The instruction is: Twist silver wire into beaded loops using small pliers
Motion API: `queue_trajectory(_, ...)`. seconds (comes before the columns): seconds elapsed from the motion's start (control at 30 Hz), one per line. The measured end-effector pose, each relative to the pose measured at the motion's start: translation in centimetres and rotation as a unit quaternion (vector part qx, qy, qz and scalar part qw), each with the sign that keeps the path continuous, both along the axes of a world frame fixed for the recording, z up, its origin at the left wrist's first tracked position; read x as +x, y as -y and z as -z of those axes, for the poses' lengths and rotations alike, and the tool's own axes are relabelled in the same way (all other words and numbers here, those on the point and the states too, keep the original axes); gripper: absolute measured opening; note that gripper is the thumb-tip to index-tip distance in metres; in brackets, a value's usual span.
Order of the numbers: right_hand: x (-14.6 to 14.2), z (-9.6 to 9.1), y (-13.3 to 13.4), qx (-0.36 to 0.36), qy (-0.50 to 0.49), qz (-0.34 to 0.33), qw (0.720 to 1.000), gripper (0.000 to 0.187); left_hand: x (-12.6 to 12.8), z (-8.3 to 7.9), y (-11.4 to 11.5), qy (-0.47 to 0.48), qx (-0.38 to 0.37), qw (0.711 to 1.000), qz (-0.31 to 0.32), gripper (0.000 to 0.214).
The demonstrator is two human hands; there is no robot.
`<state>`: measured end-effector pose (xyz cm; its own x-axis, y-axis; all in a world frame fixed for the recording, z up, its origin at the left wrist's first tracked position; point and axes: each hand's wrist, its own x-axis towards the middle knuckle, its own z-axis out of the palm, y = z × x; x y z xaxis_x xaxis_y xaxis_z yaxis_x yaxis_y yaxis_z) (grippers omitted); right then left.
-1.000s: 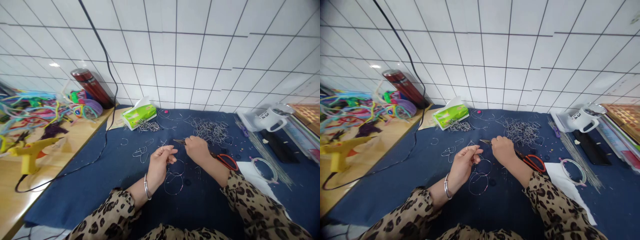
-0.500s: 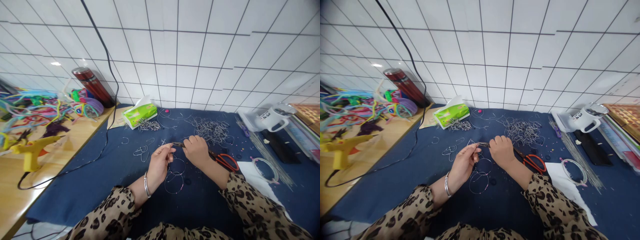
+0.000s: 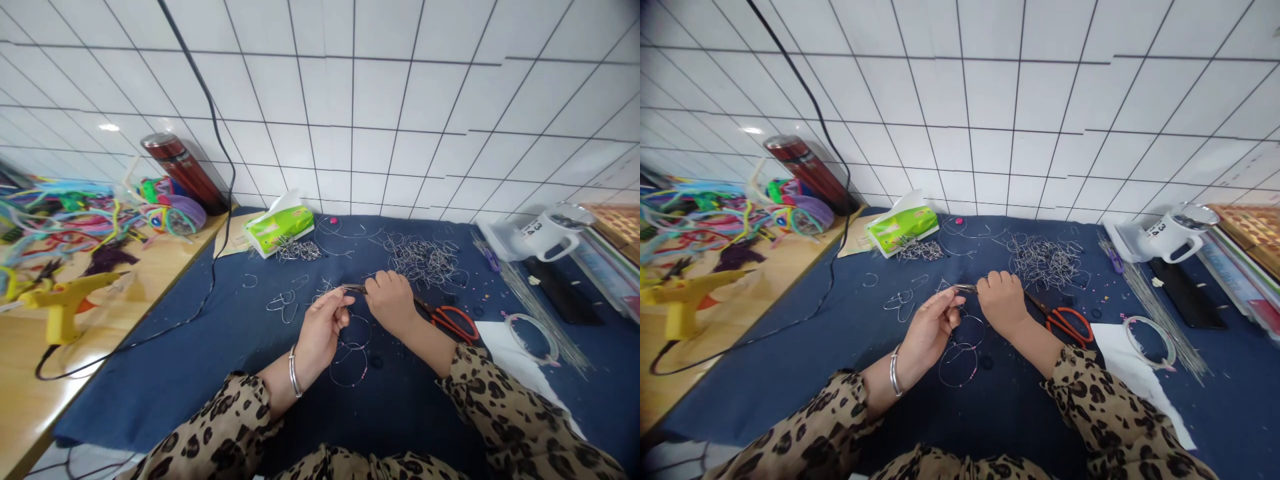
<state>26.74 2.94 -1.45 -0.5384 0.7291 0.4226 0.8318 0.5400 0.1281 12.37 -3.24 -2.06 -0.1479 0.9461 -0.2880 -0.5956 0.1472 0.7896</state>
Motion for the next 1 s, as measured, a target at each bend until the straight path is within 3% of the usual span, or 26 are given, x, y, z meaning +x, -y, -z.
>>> queue_trajectory(0.43, -0.31, 0.24, -0.01, 0.014, 0.013, 0.022, 1.0, 0.019, 0.74, -0.36, 0.46, -0.055, -0.009, 0.998, -0.021, 0.039)
queue_trajectory(1.0, -0.44, 0.61, 0.28, -0.062, 0.039, 0.037, 0.997, 0.019, 0.76, -0.69, 0.59, -0.086, 0.012, 0.996, -0.029, 0.034)
